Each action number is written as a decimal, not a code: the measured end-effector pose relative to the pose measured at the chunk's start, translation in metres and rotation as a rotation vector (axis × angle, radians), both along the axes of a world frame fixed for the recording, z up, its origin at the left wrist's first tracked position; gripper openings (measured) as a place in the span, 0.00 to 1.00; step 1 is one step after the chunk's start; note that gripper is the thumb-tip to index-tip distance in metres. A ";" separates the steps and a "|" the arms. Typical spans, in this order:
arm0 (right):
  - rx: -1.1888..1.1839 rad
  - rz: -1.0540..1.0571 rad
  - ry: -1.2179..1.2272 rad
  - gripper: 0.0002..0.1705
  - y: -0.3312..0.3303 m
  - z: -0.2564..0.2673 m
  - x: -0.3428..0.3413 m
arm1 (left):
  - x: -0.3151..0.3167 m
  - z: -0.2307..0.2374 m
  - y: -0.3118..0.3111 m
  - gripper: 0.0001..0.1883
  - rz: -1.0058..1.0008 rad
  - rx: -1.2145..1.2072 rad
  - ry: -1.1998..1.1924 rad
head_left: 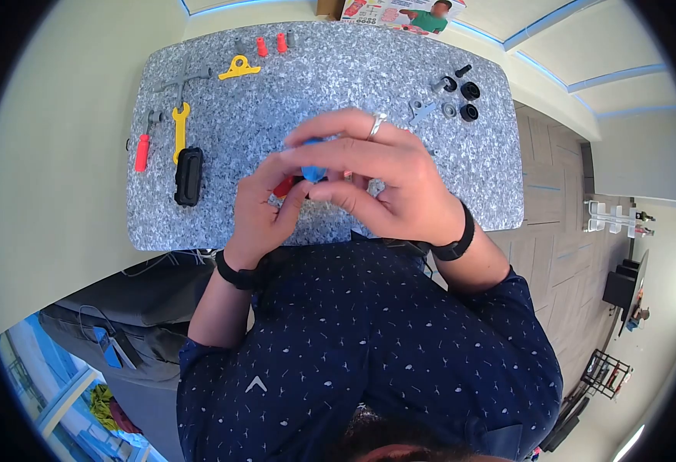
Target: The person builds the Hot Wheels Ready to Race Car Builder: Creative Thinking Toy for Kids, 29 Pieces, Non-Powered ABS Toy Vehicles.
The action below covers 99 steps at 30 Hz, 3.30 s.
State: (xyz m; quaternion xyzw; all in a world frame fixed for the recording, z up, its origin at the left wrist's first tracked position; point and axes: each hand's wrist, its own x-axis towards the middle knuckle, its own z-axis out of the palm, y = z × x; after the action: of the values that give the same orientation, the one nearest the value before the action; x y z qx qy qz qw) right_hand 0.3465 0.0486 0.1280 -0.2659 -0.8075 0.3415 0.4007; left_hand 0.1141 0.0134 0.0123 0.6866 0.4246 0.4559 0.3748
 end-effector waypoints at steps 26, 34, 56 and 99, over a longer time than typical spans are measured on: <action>-0.068 -0.079 0.037 0.24 -0.002 -0.002 -0.004 | 0.010 -0.012 0.001 0.32 -0.042 -0.006 -0.233; 0.036 -0.077 -0.025 0.23 0.001 -0.009 -0.003 | 0.012 0.014 0.000 0.28 -0.002 0.080 -0.068; -0.234 -0.407 0.626 0.16 0.006 -0.005 0.052 | 0.026 0.022 0.003 0.36 -0.012 0.156 0.349; -0.579 0.000 -0.398 0.25 -0.045 -0.106 0.103 | 0.039 0.000 0.066 0.29 -0.053 0.381 0.708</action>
State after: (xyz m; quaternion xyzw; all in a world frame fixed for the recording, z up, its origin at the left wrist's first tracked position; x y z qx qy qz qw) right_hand 0.4497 0.0036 0.0219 -0.4297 -0.7396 0.4977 0.1436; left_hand 0.1534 0.0790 0.0122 0.8690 0.4176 0.2522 0.0831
